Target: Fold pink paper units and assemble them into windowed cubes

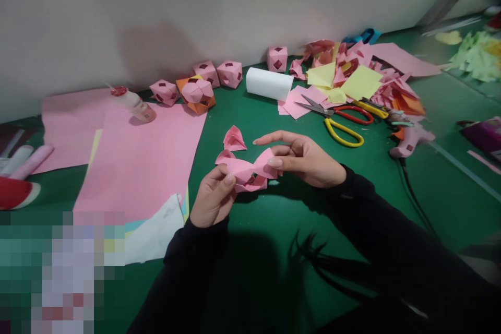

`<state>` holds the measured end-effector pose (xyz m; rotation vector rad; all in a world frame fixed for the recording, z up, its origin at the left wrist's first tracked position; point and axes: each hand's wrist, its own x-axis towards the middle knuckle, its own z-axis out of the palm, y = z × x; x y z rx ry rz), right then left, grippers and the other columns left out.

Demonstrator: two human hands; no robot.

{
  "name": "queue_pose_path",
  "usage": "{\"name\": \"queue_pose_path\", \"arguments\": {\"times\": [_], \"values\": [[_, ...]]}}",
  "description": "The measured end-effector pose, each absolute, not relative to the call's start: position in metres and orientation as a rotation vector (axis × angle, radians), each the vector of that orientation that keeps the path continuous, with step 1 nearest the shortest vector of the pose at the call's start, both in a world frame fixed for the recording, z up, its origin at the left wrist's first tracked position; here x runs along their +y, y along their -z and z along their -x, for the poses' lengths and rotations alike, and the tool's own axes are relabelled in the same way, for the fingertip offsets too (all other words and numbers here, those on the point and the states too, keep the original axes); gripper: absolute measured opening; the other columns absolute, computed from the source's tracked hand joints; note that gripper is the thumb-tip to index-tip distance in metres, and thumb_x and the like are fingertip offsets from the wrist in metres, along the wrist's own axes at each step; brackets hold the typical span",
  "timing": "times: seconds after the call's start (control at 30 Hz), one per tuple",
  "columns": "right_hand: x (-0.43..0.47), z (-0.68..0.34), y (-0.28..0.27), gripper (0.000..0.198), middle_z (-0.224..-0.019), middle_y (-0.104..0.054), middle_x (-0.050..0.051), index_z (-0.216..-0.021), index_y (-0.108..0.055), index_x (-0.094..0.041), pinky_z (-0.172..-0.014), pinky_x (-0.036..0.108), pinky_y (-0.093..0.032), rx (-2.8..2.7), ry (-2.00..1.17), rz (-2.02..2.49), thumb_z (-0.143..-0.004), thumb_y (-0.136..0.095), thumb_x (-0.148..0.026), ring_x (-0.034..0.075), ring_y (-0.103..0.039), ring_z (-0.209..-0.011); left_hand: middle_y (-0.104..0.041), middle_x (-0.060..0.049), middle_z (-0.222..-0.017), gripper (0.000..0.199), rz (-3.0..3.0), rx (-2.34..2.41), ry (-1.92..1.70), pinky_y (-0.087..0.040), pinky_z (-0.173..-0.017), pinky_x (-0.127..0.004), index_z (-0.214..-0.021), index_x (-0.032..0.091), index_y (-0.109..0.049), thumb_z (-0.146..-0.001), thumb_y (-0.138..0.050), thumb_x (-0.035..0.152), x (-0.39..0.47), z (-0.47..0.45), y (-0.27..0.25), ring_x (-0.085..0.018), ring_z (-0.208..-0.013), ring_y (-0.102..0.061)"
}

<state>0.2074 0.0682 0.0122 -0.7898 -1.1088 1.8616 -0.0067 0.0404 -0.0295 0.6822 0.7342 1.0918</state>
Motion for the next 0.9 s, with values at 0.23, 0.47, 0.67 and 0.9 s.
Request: {"name": "queue_pose_path", "arguments": {"times": [0.23, 0.47, 0.67, 0.9], "values": [[0.069, -0.211, -0.011, 0.038, -0.077, -0.074, -0.001, -0.113, -0.067, -0.018, -0.062, 0.021, -0.051, -1.161, -1.853, 0.796, -0.078, -0.081, -0.02, 0.01, -0.066, -0.064, -0.067, 0.001, -0.072, 0.025, -0.712, 0.736, -1.129, -0.051, -0.068, -0.024, -0.076, 0.017, -0.07, -0.07, -0.087, 0.035, 0.038, 0.002, 0.027, -0.011, -0.069, -0.062], [0.069, -0.211, -0.009, 0.037, -0.08, -0.074, -0.001, -0.113, -0.067, -0.018, -0.062, 0.02, -0.051, -1.196, -1.868, 0.806, -0.079, -0.08, -0.021, 0.009, -0.066, -0.067, -0.067, 0.001, -0.071, 0.021, -0.75, 0.706, -1.084, -0.051, -0.068, -0.023, -0.078, 0.018, -0.073, -0.073, -0.085, 0.034, 0.038, 0.004, 0.022, -0.01, -0.067, -0.061], [0.069, -0.211, -0.009, 0.037, -0.081, -0.074, 0.0, -0.114, -0.067, -0.017, -0.062, 0.021, -0.051, -1.21, -1.842, 0.802, -0.079, -0.08, -0.021, 0.01, -0.067, -0.069, -0.067, 0.0, -0.071, 0.022, -0.757, 0.728, -1.102, -0.05, -0.067, -0.023, -0.078, 0.018, -0.073, -0.072, -0.085, 0.035, 0.039, 0.004, 0.023, -0.011, -0.066, -0.062], [0.065, -0.201, -0.014, 0.037, -0.074, -0.066, -0.004, -0.107, -0.068, -0.016, -0.059, 0.019, -0.049, -1.308, -1.693, 0.853, -0.073, -0.08, -0.01, 0.008, -0.059, -0.064, -0.069, 0.0, -0.073, 0.02, -0.809, 0.731, -1.163, -0.051, -0.068, -0.023, -0.076, 0.019, -0.073, -0.07, -0.086, 0.033, 0.038, 0.001, 0.029, -0.011, -0.067, -0.062]]}}
